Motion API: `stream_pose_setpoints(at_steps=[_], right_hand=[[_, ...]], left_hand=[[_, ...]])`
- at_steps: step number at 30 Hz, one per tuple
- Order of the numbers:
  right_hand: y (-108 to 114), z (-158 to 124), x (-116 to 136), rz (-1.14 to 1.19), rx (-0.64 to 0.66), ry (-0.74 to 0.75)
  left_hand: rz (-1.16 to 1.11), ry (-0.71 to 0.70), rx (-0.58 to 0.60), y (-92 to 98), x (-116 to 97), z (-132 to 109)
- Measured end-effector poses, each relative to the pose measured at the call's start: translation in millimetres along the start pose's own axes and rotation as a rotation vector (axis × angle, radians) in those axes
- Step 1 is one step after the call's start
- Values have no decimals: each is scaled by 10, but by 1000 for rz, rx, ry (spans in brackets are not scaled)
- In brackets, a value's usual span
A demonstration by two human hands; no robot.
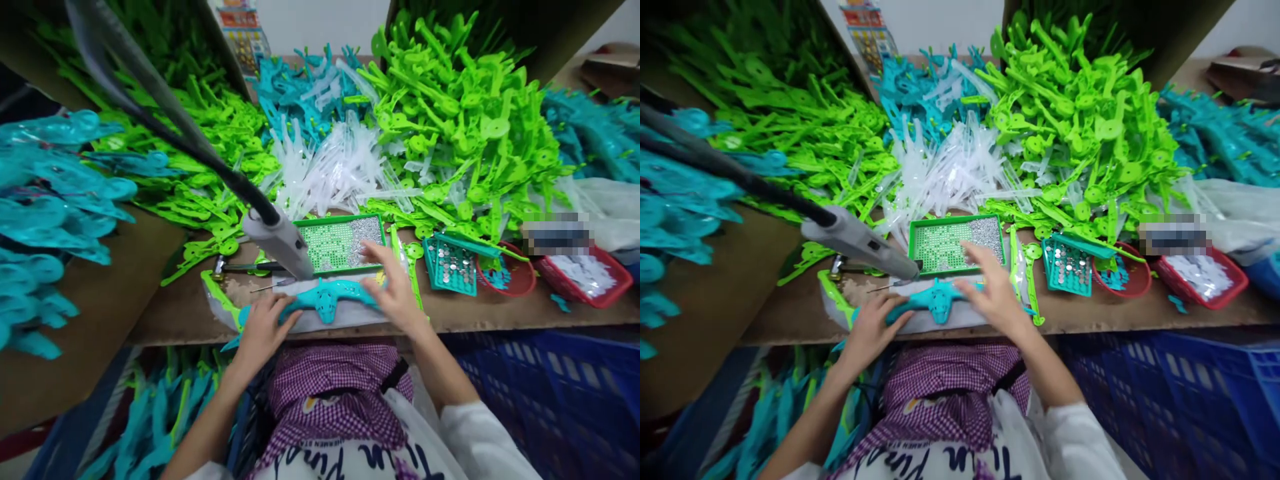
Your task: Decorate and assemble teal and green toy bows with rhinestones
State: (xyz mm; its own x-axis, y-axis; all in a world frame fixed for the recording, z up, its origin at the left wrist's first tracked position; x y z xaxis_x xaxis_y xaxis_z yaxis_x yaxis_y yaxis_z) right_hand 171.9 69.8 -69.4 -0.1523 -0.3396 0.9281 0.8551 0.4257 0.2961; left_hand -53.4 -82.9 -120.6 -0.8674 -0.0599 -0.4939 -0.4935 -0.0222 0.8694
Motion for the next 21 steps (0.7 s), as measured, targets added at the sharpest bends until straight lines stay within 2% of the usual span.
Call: stream_pose_setpoints(at_steps=[2,4,7,10,12,15,21], right_hand=[[416,-254,-414,-146,-201,-269],[650,-454,-749,-341,-196,-395],[732,-603,-1029,-507,-127,-500],[680,-654,-1126,-491,-85,-648],[650,-676,-1160,-434,-72,-697],[642,-721,-1230,-288,-99,-715],[536,-795,-1295,204,-213,-795]], left_hand=[[-165,-65,124,-12,-271,95],[-264,-190,238,-91,-595,317],[-160,-331,308,-342,-1030,826],[28,-338,462,-666,-1286,1250],[105,-347,559,-808,-1364,1373],[133,-325,614,-882,-1371,1401],[-100,-294,728,-927,-1240,1502]])
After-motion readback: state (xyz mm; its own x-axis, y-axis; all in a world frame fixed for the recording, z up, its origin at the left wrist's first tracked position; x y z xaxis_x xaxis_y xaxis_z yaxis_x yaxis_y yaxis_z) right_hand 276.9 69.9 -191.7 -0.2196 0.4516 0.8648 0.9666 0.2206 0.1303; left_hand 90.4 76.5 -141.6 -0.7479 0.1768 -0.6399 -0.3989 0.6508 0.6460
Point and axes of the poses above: each hand's wrist, its own z-axis towards the middle knuckle, its own y-axis out of the back of the hand, x = y × z, the point moved 3 cm from there along z, towards the middle knuckle, and after that the axes turned 4 degrees about -y, right-handed, at the moved point
